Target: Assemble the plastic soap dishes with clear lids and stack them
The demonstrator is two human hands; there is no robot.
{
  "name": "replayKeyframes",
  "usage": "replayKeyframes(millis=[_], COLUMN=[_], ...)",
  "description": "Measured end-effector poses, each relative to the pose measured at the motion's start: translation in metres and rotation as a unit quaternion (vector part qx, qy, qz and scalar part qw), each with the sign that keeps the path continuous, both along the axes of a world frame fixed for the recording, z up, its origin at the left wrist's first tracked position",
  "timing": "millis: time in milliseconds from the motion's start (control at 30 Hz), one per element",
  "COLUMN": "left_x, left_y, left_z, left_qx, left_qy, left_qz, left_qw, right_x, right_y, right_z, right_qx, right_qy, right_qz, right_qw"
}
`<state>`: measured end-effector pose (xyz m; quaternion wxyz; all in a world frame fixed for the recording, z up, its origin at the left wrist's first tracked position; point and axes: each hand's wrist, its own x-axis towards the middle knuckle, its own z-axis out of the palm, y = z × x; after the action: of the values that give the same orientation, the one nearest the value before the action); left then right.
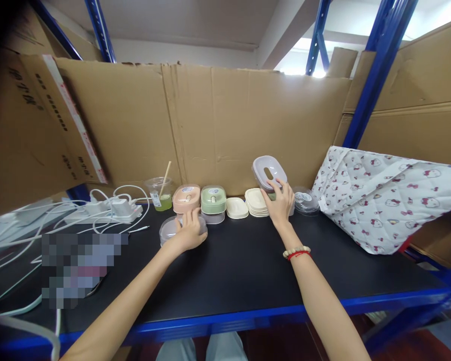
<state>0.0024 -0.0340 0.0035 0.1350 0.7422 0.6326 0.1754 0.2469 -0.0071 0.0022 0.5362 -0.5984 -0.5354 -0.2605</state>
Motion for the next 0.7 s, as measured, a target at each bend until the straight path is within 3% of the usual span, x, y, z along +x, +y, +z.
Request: replayKeyframes(millis=[133, 200, 267, 367, 433, 500, 600, 700], left_x=[0.002, 0.003, 0.004, 0.007, 0.009, 0.008, 0.005, 0.001], left_y=[0.000, 0.002, 0.005, 0.006, 0.005, 0.004, 0.004, 0.006], left_z=[0.004, 0.008, 0.012, 0.017, 0.020, 0.022, 0.023, 0.026], left_qx=[0.058, 0.108, 0.103, -0.009, -0.054, -0.050, -0.017, -0.007], left_qy=[-0.124, -0.252, -0.394, -0.572, -0.650, -0.696, -0.716, -0.735], left_qz=[-0.010, -0.020, -0.041, -0.077, -0.092, -0.081, -0.021, 0.031], left_qw=[0.990, 0.961, 0.912, 0.816, 0.753, 0.711, 0.697, 0.678], right_x=[-0.015, -0.023, -0.034, -0.052, -0.064, -0.072, -0.070, -0.049], right_y=[-0.004, -0.007, -0.011, -0.016, -0.017, -0.015, -0.008, 0.003], right_z=[0.005, 0.008, 0.009, 0.005, -0.001, -0.006, -0.013, -0.019], right_qx=[-0.002, -0.004, -0.008, -0.002, 0.007, 0.007, -0.029, -0.120], right_qy=[-0.026, -0.058, -0.103, -0.176, -0.222, -0.250, -0.228, -0.172], right_qz=[0.051, 0.087, 0.129, 0.199, 0.242, 0.273, 0.254, 0.137], right_qw=[0.998, 0.994, 0.986, 0.964, 0.944, 0.929, 0.940, 0.968])
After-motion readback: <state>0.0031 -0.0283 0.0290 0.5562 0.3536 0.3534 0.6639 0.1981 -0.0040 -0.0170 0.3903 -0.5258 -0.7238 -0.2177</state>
